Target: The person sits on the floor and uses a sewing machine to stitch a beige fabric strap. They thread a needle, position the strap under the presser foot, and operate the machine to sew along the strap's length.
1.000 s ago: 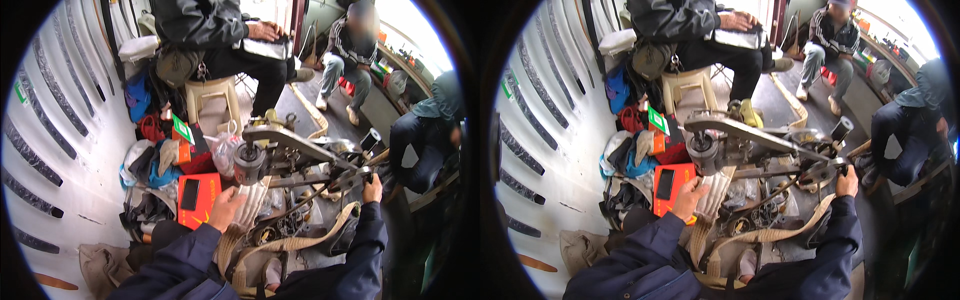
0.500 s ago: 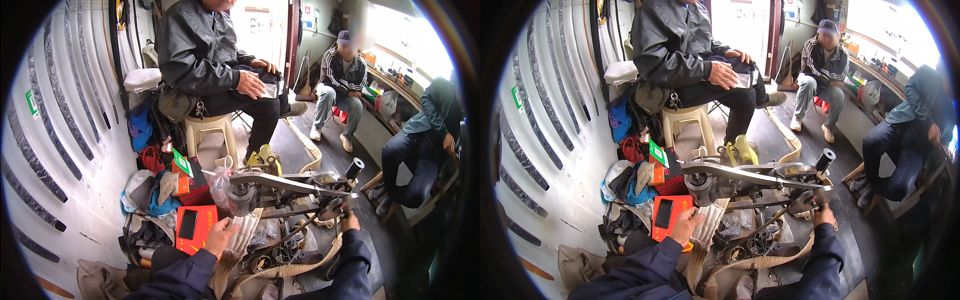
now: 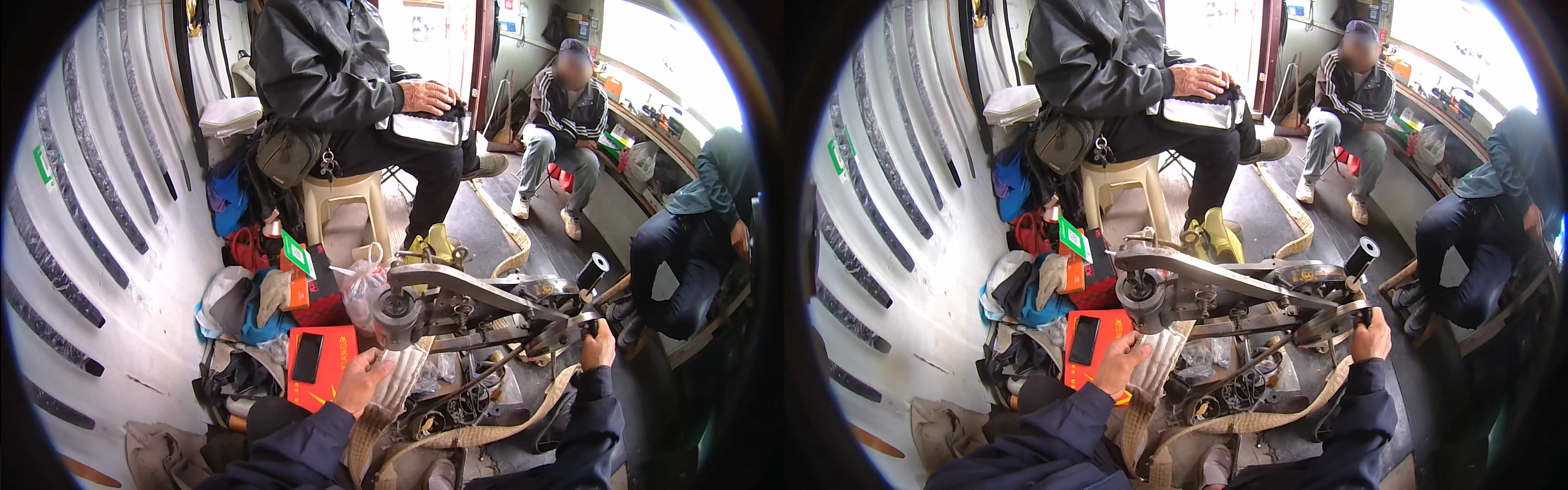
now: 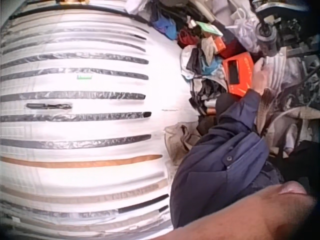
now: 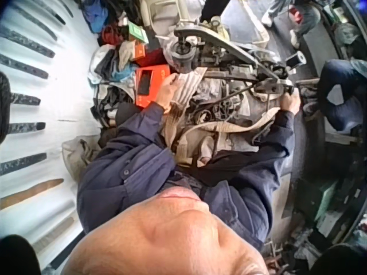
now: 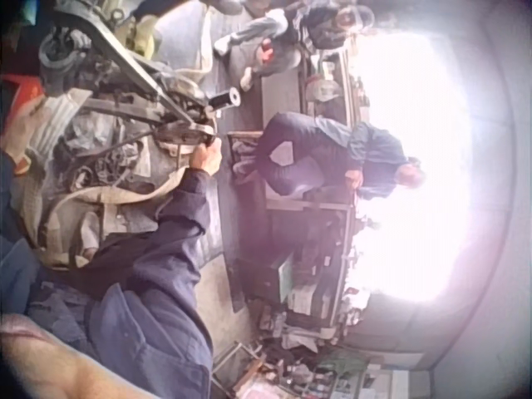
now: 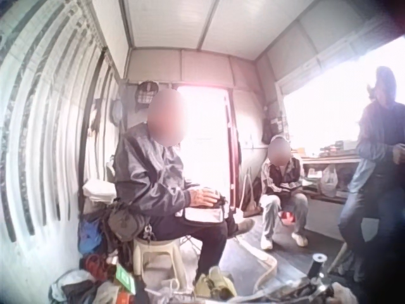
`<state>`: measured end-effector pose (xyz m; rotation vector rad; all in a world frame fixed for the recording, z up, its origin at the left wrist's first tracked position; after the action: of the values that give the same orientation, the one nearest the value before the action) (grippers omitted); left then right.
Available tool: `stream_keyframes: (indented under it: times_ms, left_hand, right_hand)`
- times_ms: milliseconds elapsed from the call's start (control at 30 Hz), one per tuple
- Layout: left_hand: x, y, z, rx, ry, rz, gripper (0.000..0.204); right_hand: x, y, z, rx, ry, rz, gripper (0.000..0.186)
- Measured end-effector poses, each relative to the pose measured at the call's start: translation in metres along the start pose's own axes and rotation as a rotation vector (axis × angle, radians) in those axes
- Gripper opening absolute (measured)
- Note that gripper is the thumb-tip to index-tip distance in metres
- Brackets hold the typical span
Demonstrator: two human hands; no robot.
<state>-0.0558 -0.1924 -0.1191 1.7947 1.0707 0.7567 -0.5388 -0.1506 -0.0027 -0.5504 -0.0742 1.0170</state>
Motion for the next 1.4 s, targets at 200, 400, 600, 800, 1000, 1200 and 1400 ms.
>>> stream_keyframes:
  times_ms: [200, 400, 600, 800, 1000, 1200, 1400]
  left_hand:
    - [-0.001, -0.001, 0.001, -0.025, -0.021, 0.014, 0.022]
    - [0.001, 0.002, -0.004, 0.026, -0.045, -0.012, 0.009]
    - [0.003, -0.005, -0.001, 0.057, -0.060, 0.012, 0.011]
    - [0.003, -0.003, -0.002, 0.018, -0.039, -0.009, 0.021]
    - [0.001, 0.002, -0.005, 0.007, -0.068, -0.027, 0.026]
    - [-0.001, -0.002, -0.002, -0.007, -0.077, -0.021, 0.025]
    - [0.000, -0.005, 0.002, -0.045, -0.078, 0.010, 0.023]
  right_hand:
    - [-0.012, 0.036, -0.016, 0.099, 0.015, -0.060, 0.017]
    - [-0.020, 0.083, -0.060, 0.279, -0.133, -0.176, 0.022]
    - [0.036, 0.063, -0.176, -0.329, -0.785, -0.226, 0.033]
    - [0.047, -0.023, -0.102, -0.399, -0.615, 0.032, 0.027]
    - [0.002, -0.002, 0.000, 0.016, 0.005, 0.050, 0.016]
    - [-0.013, 0.039, -0.019, 0.088, 0.001, -0.055, 0.016]
    - [-0.021, 0.080, -0.056, 0.259, -0.168, -0.189, 0.025]
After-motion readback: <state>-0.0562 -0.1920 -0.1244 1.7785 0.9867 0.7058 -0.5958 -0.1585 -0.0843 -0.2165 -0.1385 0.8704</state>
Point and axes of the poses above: each hand's wrist, its own x-axis away from the middle knuckle, its own z-axis out of the back of the hand, y = z × x, the point moved 10 cm from there along -x, towards the middle knuckle, and after that the axes turned 13 degrees about -y, right-handed, at the moved point
